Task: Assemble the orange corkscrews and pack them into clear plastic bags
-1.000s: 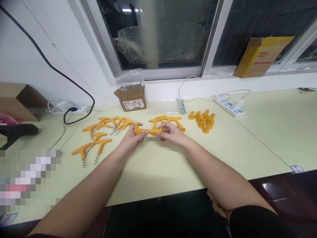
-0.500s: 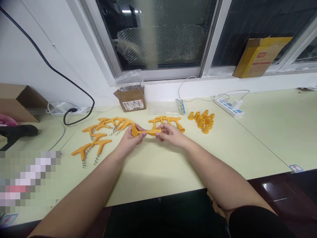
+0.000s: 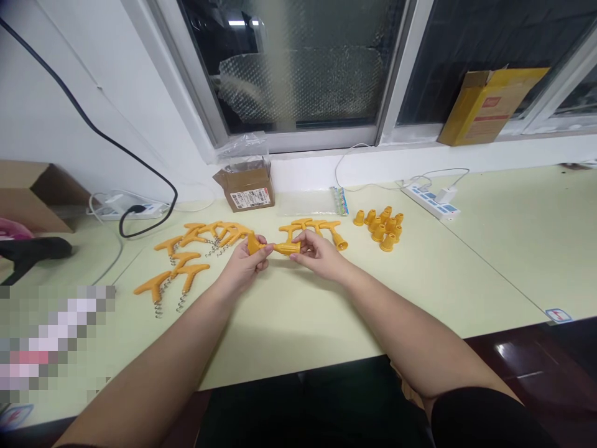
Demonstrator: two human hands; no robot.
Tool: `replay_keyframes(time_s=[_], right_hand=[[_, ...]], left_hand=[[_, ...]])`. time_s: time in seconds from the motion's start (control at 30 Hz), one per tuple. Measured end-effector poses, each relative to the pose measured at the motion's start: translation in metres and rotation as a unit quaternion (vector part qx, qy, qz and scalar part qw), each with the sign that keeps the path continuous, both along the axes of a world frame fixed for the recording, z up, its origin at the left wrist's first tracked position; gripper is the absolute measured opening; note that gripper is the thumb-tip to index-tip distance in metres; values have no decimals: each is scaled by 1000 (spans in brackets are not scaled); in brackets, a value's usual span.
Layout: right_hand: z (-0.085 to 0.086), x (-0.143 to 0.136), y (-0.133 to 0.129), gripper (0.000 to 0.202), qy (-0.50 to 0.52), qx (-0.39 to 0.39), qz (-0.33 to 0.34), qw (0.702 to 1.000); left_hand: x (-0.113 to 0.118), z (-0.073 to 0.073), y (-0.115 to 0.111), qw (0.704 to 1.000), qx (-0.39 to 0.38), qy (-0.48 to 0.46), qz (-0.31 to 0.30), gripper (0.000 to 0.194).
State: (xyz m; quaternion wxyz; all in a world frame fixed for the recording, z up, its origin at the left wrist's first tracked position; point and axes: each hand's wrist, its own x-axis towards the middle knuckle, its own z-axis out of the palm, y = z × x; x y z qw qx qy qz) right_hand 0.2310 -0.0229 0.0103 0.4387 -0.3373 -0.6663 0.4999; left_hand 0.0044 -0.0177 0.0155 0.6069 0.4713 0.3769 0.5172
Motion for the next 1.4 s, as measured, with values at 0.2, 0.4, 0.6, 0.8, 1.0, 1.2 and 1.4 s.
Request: replay_keyframes(time_s=[0.2,0.4,0.6,0.8,1.0,1.2,1.4], right_hand=[[-5,4,2,33,-41,93,-6,995],[-9,-2,1,45,-15,41,-38,998],[-12,-5,3,49,-68,110,-98,987],[-5,-7,-4,48,-175,211,-41,961],[-1,-3,-7,50,-219,252,18,942],[7,10,-3,33,-233,256,-11,938],[10,20,3,28,-239,246,-44,938]], left_hand=[[0,8,-4,1000,-23,9,6,45],[5,9,-7,993,-85,-80,33,58],[19,5,-18,986,-120,-98,-54,60],[18,4,-18,994,-92,-56,-13,55],[8,4,-8,995,-57,53,55,44],[-15,-7,9,957,-40,274,89,30],[-15,-11,13,942,-26,325,85,25]])
